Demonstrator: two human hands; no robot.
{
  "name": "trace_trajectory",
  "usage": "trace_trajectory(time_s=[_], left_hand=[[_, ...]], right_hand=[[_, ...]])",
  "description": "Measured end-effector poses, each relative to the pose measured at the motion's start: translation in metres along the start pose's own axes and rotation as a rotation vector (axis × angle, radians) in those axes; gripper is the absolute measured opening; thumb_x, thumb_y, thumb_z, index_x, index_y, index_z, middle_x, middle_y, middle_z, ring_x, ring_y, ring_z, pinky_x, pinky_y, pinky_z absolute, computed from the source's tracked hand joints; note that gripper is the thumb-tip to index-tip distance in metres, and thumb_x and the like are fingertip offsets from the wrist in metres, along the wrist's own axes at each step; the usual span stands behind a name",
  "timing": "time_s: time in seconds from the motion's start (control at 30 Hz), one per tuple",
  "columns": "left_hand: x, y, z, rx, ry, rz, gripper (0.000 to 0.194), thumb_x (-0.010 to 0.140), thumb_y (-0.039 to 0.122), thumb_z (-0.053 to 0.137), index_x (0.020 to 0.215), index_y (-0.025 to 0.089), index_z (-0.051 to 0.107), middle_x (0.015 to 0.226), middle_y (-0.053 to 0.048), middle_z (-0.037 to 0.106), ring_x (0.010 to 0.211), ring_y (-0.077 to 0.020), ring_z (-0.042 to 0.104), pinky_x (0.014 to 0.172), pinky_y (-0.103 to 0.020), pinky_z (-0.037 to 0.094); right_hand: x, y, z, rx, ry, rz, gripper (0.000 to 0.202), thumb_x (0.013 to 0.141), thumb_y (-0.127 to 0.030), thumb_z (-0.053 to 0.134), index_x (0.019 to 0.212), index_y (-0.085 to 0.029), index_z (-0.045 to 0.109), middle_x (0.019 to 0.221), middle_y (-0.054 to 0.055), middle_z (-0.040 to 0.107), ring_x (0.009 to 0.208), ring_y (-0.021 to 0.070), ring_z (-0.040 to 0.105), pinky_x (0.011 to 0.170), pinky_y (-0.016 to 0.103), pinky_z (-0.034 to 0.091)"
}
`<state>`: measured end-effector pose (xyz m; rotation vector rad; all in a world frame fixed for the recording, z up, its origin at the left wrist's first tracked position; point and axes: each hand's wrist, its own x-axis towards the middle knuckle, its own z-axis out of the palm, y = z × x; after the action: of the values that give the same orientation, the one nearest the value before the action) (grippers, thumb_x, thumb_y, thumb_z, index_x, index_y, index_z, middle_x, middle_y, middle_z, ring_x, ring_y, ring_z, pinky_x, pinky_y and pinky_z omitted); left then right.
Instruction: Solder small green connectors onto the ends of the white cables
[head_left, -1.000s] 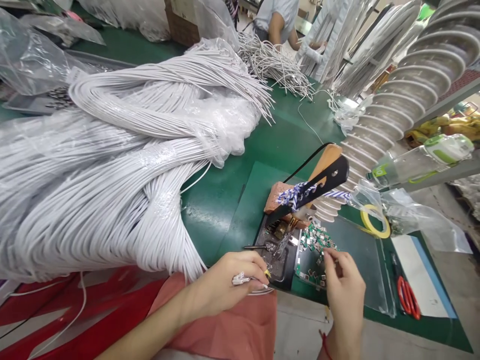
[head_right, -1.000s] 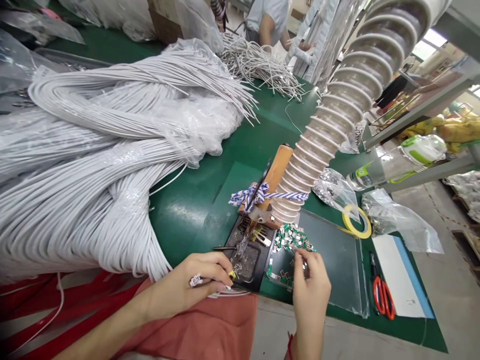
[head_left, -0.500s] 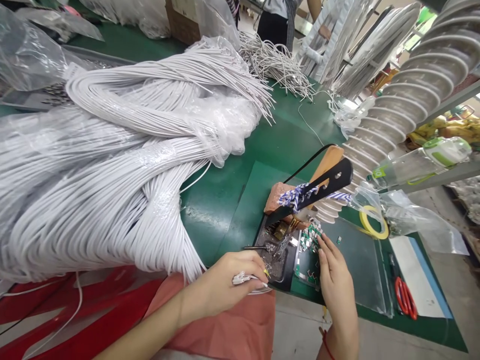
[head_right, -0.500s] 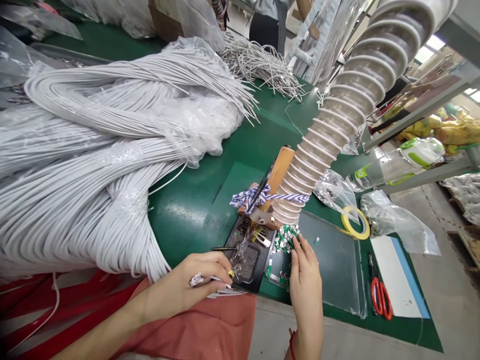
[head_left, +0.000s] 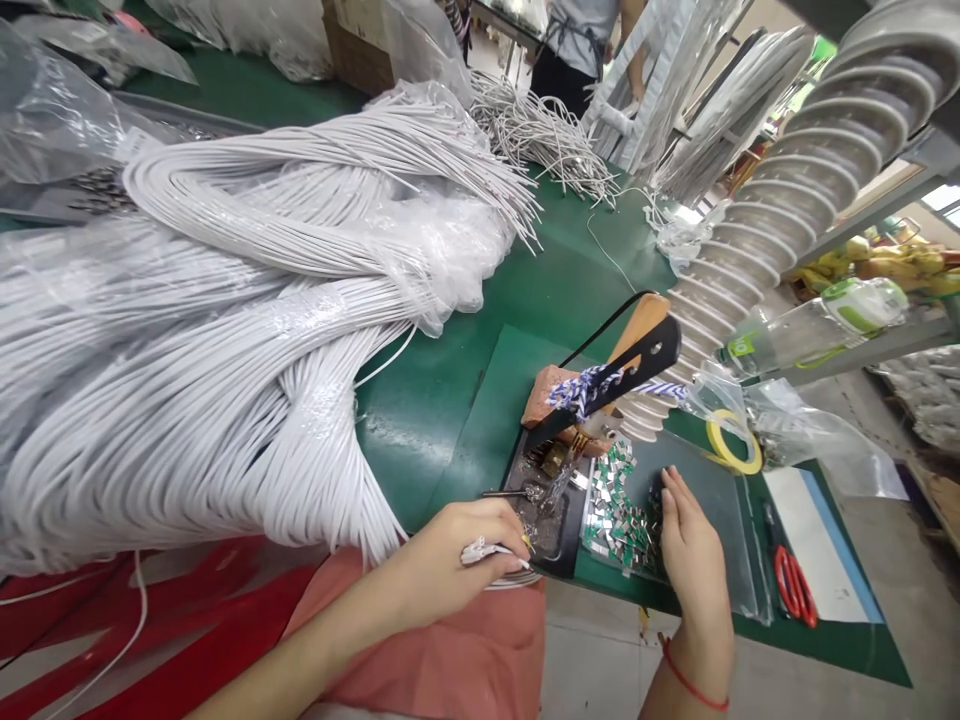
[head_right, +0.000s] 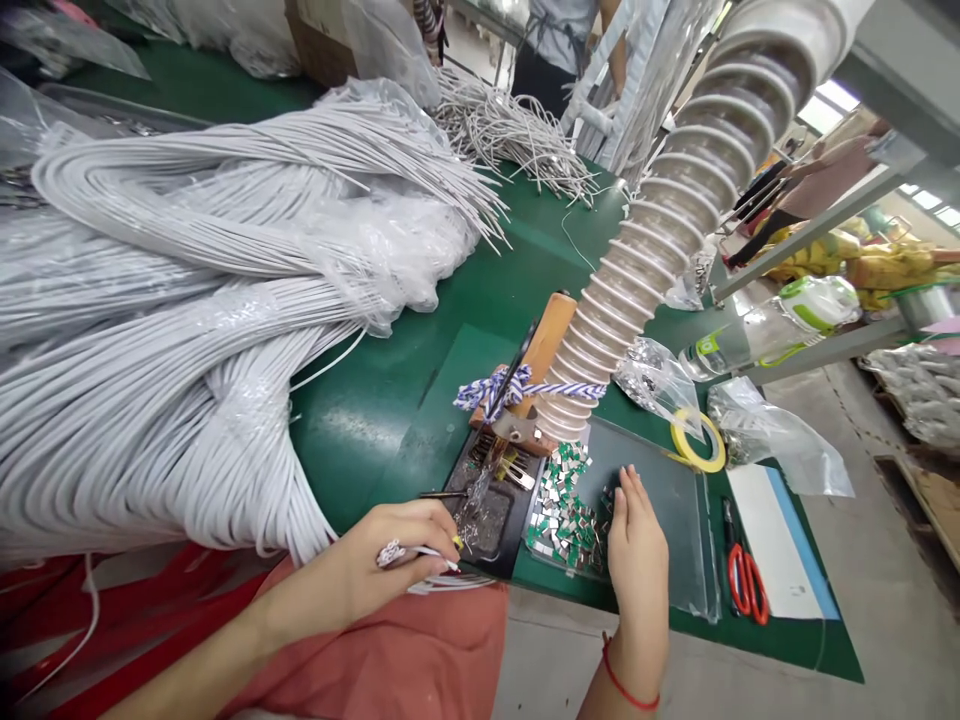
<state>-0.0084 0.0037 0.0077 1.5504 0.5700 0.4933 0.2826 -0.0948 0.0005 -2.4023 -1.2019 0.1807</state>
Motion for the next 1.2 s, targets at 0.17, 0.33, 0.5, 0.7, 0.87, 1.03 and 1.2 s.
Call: trace_trajectory(time_s=[0.17,0.33,0.5,0.7,0.87,1.03,1.2], left_hand=[[0.0,-0.002,0.0,-0.002,0.01,0.025,0.015,0.085,0.013,0.06,0.081,0.015,0.074,0.088,-0.006,0.067,0.081,-0.0161,0.064,0.074,-0.023,0.05],[0.001,-0.002,0.0,-0.002,0.008,0.014,0.016,0.086,0.013,0.059,0.082,0.013,0.074,0.088,-0.007,0.066,0.081,-0.0167,0.064,0.074,-0.023,0.05],[0.001,0.0,0.0,0.008,-0.003,0.017,0.016,0.086,0.011,0.058,0.084,0.012,0.074,0.089,-0.007,0.066,0.082,-0.0165,0.064,0.075,-0.023,0.049],[0.001,0.0,0.001,0.004,0.004,0.042,0.016,0.086,0.012,0.059,0.084,0.012,0.074,0.089,-0.008,0.067,0.084,-0.017,0.064,0.076,-0.023,0.049],[0.001,-0.004,0.001,0.01,0.008,0.048,0.016,0.086,0.012,0.059,0.083,0.015,0.074,0.088,-0.006,0.066,0.082,-0.0161,0.064,0.075,-0.023,0.05],[0.0,-0.005,0.001,0.012,0.003,0.054,0.016,0.087,0.012,0.059,0.083,0.015,0.073,0.087,-0.005,0.066,0.081,-0.0158,0.064,0.074,-0.023,0.05],[0.001,-0.007,0.001,0.017,0.004,0.054,0.015,0.088,0.013,0.058,0.086,0.016,0.073,0.088,-0.005,0.066,0.082,-0.0158,0.064,0.075,-0.023,0.049]], right_hand=[[-0.019,-0.001,0.012,0.039,-0.053,-0.033,0.065,0.095,-0.055,0.029,0.13,-0.01,0.059,0.144,0.014,0.049,0.136,0.0328,0.042,0.111,0.054,0.032],[-0.059,-0.024,0.018,0.119,-0.153,-0.099,0.058,0.098,-0.049,0.031,0.134,-0.012,0.055,0.147,0.012,0.045,0.138,0.0291,0.038,0.113,0.052,0.032],[-0.067,-0.043,0.017,0.175,-0.201,-0.124,0.055,0.099,-0.045,0.03,0.134,-0.01,0.055,0.146,0.013,0.047,0.136,0.0269,0.042,0.113,0.049,0.033],[-0.057,-0.025,-0.004,0.161,-0.045,0.042,0.065,0.094,-0.058,0.03,0.135,-0.013,0.054,0.147,0.011,0.046,0.138,0.0303,0.038,0.113,0.053,0.032],[-0.053,-0.006,-0.001,0.074,-0.053,0.088,0.077,0.09,-0.066,0.028,0.135,-0.009,0.054,0.147,0.016,0.044,0.138,0.0357,0.037,0.109,0.057,0.035],[-0.062,-0.025,0.018,0.067,-0.059,-0.07,0.068,0.097,-0.058,0.025,0.133,-0.009,0.055,0.143,0.017,0.049,0.136,0.0317,0.042,0.109,0.053,0.036],[-0.065,-0.039,0.019,0.113,-0.096,-0.075,0.063,0.098,-0.053,0.026,0.132,-0.009,0.056,0.141,0.016,0.052,0.133,0.0311,0.046,0.108,0.053,0.038]])
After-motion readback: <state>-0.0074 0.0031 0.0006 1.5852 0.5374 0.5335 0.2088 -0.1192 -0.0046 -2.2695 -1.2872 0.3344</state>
